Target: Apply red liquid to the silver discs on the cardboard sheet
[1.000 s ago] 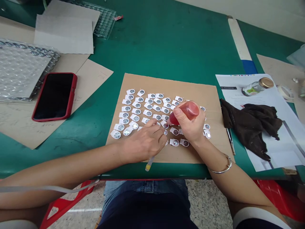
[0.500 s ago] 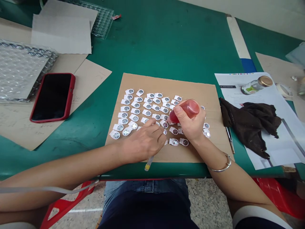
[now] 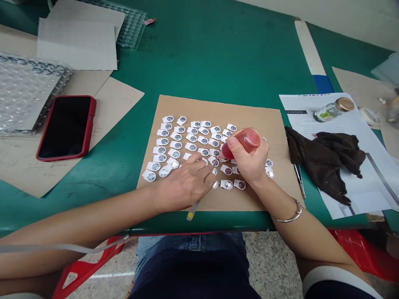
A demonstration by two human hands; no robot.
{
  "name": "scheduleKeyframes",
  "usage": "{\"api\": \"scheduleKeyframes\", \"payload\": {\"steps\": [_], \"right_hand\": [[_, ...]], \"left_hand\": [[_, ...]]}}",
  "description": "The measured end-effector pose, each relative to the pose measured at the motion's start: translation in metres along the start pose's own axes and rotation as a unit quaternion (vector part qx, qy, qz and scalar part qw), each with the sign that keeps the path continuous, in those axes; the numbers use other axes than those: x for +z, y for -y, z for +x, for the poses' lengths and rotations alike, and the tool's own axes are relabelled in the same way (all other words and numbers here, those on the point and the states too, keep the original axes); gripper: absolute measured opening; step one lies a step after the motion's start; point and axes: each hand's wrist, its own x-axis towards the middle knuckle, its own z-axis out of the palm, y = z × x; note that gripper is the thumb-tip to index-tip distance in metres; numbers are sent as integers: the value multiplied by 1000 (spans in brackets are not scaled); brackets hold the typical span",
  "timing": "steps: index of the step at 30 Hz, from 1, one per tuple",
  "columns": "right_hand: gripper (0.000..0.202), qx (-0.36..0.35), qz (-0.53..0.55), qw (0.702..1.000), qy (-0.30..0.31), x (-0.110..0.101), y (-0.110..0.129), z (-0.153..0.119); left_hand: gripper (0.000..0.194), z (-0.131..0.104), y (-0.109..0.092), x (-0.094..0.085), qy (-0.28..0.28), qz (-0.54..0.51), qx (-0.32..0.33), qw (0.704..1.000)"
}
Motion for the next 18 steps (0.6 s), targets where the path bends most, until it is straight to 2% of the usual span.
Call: {"api": "scheduleKeyframes", "payload": {"steps": [7,13,18], "right_hand": [[25,-12,-9,1000,2,-2,1,0],[23,-49,-41,998,-16,-3,6,1],[21,-72,-51,996,-17,-4,7,1]], "left_hand": [[19,1,7,0,10,-58,-37,998],[17,0,11,7,-27,-100,-81,991],[16,4,8,2,-13,-106,-97,990]]}}
